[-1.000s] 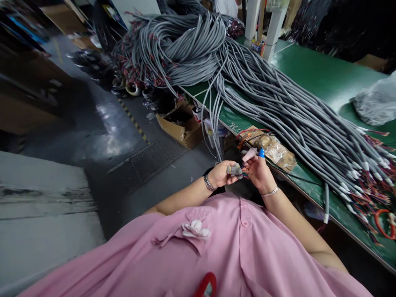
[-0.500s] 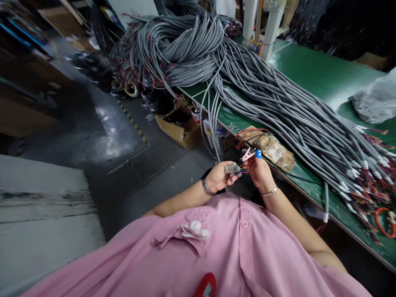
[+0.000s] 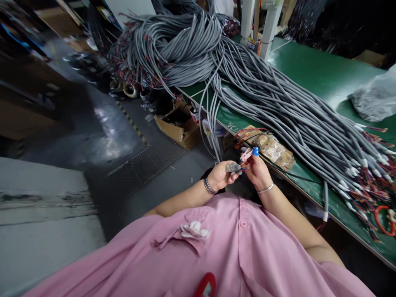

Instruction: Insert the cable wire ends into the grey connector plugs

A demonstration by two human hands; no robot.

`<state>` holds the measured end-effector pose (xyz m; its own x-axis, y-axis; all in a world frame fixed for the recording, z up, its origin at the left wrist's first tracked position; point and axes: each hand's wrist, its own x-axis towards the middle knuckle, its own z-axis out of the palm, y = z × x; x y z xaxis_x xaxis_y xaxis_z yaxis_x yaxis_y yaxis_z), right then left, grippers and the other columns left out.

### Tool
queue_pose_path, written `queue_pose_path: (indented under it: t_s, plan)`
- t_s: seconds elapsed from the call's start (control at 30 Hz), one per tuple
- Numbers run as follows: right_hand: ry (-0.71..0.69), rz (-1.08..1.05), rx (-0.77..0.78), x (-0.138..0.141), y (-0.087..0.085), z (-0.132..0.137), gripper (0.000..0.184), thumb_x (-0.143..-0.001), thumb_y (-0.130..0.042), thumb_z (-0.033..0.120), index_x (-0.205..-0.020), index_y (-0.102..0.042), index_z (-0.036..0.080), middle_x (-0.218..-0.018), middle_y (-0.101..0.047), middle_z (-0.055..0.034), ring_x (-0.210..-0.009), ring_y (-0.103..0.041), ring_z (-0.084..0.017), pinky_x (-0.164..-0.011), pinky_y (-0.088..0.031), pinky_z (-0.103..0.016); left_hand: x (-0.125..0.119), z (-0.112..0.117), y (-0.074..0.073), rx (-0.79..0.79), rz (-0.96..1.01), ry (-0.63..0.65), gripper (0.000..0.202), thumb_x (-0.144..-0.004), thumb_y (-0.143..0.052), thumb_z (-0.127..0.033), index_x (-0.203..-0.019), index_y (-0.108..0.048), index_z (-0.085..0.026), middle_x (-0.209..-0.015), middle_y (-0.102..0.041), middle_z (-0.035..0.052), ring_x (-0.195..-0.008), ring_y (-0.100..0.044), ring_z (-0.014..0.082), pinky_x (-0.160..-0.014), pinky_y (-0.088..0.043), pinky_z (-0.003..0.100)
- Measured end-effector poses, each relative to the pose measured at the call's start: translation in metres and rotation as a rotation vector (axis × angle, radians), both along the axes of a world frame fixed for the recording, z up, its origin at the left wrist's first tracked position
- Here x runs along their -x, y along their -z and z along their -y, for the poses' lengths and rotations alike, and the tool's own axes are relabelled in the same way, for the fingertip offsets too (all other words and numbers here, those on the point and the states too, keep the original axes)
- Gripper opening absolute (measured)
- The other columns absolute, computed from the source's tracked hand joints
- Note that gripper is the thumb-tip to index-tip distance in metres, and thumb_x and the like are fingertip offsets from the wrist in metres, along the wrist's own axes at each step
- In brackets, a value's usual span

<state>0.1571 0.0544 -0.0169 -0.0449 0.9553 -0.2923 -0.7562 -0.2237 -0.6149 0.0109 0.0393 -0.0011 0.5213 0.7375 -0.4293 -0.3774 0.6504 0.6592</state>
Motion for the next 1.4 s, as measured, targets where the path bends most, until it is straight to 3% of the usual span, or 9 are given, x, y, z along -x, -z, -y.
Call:
queue_pose_path:
  t_s: [0.67,1.4]
  plan:
    - [0.001,0.073,-0.011,0.001,-0.005,0.003,0.042,-0.073,-0.068,0.061,-0.079,-0.066,0.020,-0.068,-0.063,0.0009,-0.059,-0.054,-0.011,-0.054,-0.046,-0.023,-0.002,0.000,0.004,-0.052,-0.030,-0.004,0.013,-0.065,-0.064,-0.024,-0.070,-0.061,-0.012,-0.048,-0.059,0.0021,-0.031,-0.041,0.0074,-0.031,-0.023,0.017]
    - [-0.089,0.034,0.018,-0.009,-0.010,0.009,0.042,-0.076,-0.064,0.063,-0.082,-0.066,0.021,-0.075,-0.069,-0.0008,-0.064,-0.060,-0.011,-0.055,-0.048,-0.022,0.002,0.014,-0.007,-0.105,-0.090,-0.054,0.017,-0.066,-0.068,-0.028,-0.067,-0.061,-0.013,-0.049,-0.059,0.0014,-0.033,-0.043,0.0069,-0.031,-0.025,0.017]
